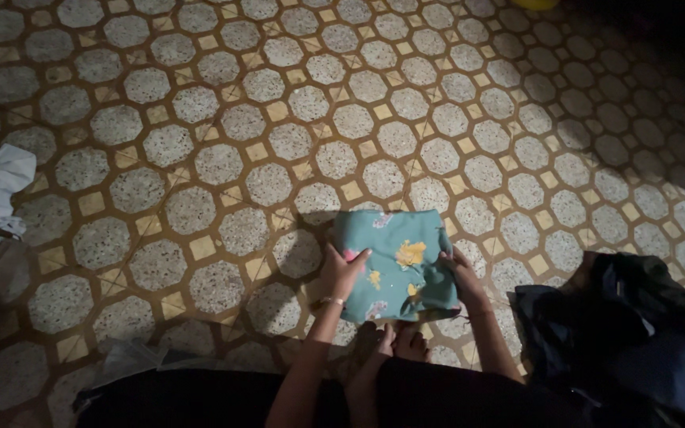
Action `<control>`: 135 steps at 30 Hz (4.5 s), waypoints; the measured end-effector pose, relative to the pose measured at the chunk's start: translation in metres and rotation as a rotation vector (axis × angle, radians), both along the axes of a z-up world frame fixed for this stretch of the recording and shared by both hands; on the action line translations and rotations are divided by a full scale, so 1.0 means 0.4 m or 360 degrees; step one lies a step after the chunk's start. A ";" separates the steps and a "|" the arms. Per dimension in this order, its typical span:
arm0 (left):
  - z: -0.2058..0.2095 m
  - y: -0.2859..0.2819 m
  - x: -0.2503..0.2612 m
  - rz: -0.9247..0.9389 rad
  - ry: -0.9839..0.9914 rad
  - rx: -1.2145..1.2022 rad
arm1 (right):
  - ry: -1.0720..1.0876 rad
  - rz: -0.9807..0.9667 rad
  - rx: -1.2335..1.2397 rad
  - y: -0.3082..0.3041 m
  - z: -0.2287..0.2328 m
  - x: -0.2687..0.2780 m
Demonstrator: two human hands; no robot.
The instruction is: The person sits on the tiled floor, picks a green floral garment from a pile of clothes, spreads it out, aligns the sleeves, and folds it lengthwise and crosswise into a compact square, pressing it flat with both hands. They later unfold and refold the same garment, pressing it again.
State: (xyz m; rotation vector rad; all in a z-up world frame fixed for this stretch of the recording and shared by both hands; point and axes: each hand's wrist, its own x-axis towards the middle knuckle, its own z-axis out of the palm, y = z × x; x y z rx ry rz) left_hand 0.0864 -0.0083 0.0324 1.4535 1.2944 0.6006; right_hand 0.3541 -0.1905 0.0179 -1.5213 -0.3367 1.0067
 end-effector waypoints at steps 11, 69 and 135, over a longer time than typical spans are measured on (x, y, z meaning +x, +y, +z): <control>0.118 0.000 -0.001 -0.0227 0.0709 0.0748 | -0.2469 -0.0011 -0.0524 0.064 0.033 -0.076; 0.067 -0.084 0.121 -0.1035 0.1418 0.1401 | -0.2638 0.0902 -0.0710 0.201 0.053 -0.222; 0.074 -0.064 -0.086 -0.0312 0.0184 0.0701 | -0.0978 0.0343 -0.0647 0.062 -0.018 -0.061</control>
